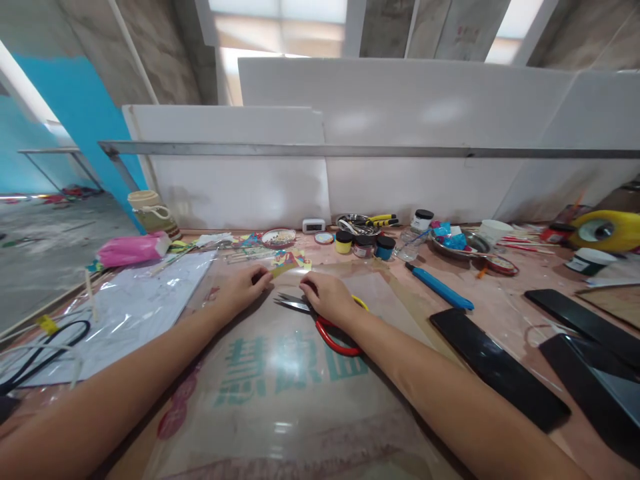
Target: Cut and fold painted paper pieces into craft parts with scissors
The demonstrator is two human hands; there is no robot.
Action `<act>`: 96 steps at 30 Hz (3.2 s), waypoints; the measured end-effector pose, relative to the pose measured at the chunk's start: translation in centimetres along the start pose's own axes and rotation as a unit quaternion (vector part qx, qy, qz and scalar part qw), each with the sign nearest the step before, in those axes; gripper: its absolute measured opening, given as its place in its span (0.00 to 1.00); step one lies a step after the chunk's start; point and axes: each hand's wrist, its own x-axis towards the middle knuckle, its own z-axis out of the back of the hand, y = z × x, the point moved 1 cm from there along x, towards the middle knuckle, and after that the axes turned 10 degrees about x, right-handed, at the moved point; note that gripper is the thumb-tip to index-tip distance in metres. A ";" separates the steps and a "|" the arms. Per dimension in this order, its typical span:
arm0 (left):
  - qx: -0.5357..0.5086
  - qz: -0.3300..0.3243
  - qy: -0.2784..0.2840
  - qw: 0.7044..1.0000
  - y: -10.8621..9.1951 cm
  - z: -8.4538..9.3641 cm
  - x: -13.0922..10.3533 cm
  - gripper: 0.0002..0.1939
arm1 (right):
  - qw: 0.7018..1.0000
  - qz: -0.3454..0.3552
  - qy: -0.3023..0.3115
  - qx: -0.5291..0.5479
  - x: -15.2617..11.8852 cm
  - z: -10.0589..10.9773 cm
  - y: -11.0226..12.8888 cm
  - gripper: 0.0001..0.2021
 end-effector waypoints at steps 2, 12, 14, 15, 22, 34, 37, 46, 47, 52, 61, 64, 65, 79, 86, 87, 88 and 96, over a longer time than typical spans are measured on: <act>-0.022 0.033 0.014 0.999 0.3 -0.1 0.4 0.14 | 1.000 0.003 0.007 -0.007 0.1 -0.1 0.2 0.06; -0.110 0.161 0.045 0.980 5.0 4.3 2.7 0.17 | 0.999 0.028 0.028 -0.008 0.4 -0.4 0.3 0.06; -0.088 0.184 0.008 0.979 7.3 7.2 3.0 0.18 | 0.999 0.028 0.029 -0.009 0.4 -0.4 0.2 0.06; -0.070 0.198 -0.010 0.978 8.5 8.6 3.1 0.18 | 0.999 0.028 0.030 -0.009 0.3 -0.4 0.2 0.06; 0.098 0.245 -0.050 0.963 12.4 10.2 6.4 0.18 | 0.999 0.020 0.034 -0.007 0.1 -0.3 0.4 0.07; 0.202 0.189 0.036 0.960 12.9 8.4 13.9 0.18 | 0.999 0.032 0.043 0.002 0.0 0.0 0.6 0.05; 0.187 0.172 0.103 0.962 13.3 7.7 14.6 0.18 | 0.999 0.029 0.045 0.006 -0.1 0.0 0.4 0.05; 0.203 0.188 0.085 0.957 13.3 7.2 12.9 0.18 | 0.998 0.035 0.055 0.010 0.1 -0.1 0.4 0.06; 0.207 0.190 0.068 0.957 13.1 7.5 12.4 0.18 | 0.998 0.035 0.055 0.008 0.1 -0.1 0.4 0.06; 0.224 0.163 -0.043 0.960 10.9 9.4 10.1 0.18 | 0.998 0.040 0.054 -0.001 0.1 0.0 0.6 0.05; 0.144 -0.049 0.003 0.988 0.2 4.8 13.3 0.16 | 0.997 0.049 0.058 -0.020 0.1 0.0 1.0 0.06; 0.121 -0.077 0.064 0.988 -2.9 2.5 15.4 0.17 | 0.996 0.054 0.058 -0.026 0.0 0.0 0.9 0.04; 0.117 -0.078 0.079 0.987 -3.6 2.0 15.9 0.17 | 0.996 0.056 0.058 -0.029 0.0 0.0 0.9 0.04; 0.174 -0.068 0.131 0.974 -5.5 0.1 15.4 0.17 | 0.995 0.072 0.054 -0.034 0.2 -0.5 0.1 0.06; 0.216 -0.142 0.267 0.928 -5.6 -1.0 15.4 0.17 | 0.996 0.070 0.052 -0.028 0.2 -0.4 0.4 0.06; 0.224 -0.147 0.277 0.923 -5.7 -1.3 15.3 0.17 | 0.996 0.069 0.051 -0.029 0.2 -0.4 0.4 0.06; 0.231 -0.152 0.286 0.918 -5.7 -1.5 15.2 0.17 | 0.996 0.068 0.051 -0.029 0.2 -0.4 0.4 0.06; 0.241 -0.162 0.323 0.901 -6.2 -1.5 14.3 0.18 | 0.996 0.069 0.053 -0.032 0.3 -0.7 0.0 0.06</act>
